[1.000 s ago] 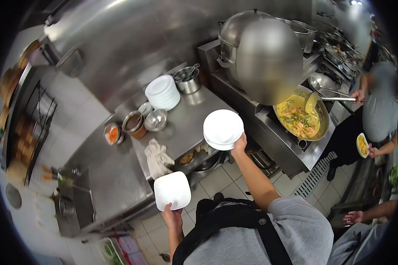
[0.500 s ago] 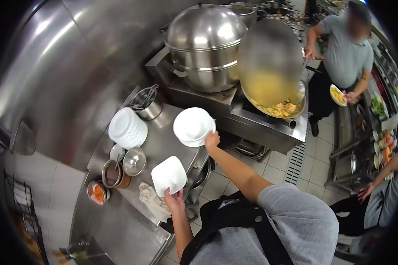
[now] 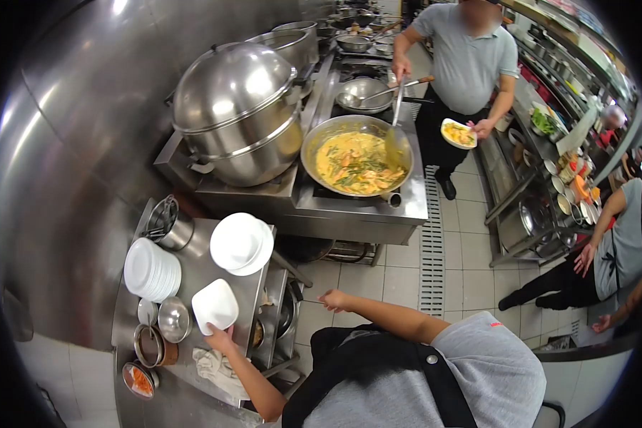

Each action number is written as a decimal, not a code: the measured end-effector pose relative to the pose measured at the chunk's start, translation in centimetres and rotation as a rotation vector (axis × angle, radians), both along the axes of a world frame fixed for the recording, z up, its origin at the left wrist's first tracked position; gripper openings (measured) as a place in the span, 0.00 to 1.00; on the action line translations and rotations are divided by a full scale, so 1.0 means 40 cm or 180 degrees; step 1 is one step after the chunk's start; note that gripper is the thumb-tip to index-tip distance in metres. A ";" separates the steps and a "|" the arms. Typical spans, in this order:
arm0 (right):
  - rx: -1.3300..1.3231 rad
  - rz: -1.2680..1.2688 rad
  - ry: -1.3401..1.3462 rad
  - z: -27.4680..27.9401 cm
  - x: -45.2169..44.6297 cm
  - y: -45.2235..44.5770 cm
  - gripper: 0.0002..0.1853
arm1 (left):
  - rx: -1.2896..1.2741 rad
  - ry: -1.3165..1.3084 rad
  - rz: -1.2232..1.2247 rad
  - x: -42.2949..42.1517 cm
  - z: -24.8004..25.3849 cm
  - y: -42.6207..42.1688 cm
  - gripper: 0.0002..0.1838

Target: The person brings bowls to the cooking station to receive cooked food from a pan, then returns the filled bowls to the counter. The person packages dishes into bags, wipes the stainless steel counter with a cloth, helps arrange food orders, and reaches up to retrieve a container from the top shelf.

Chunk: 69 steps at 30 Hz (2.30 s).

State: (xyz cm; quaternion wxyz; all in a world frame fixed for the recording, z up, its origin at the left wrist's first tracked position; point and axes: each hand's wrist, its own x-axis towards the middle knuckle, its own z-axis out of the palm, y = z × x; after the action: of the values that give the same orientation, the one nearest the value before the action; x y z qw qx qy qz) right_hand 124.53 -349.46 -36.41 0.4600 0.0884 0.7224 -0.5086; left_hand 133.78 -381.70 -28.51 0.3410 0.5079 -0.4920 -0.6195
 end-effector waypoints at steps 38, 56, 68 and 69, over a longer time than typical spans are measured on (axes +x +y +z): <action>0.1040 0.1615 -0.1190 -0.296 0.370 0.718 0.21 | -0.3244 0.1584 -0.7064 0.173 -0.098 0.689 0.31; 0.0513 0.1533 -0.1270 -0.313 0.377 0.650 0.19 | -0.2882 0.0919 -0.7324 0.053 -0.152 0.709 0.30; 0.0658 0.1959 -0.2021 -0.302 0.327 0.607 0.19 | -0.2838 0.1138 -0.7039 0.168 -0.146 0.562 0.30; 0.0667 0.2006 -0.2071 -0.300 0.318 0.599 0.19 | -0.2822 0.1148 -0.7006 0.180 -0.143 0.557 0.30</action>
State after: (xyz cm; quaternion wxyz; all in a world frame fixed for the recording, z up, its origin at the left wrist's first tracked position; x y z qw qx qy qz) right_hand 137.25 -325.52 -48.42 0.7835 0.0655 0.5797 -0.2141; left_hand 140.99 -359.41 -34.23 -0.1622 -0.4407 -0.7779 -0.4176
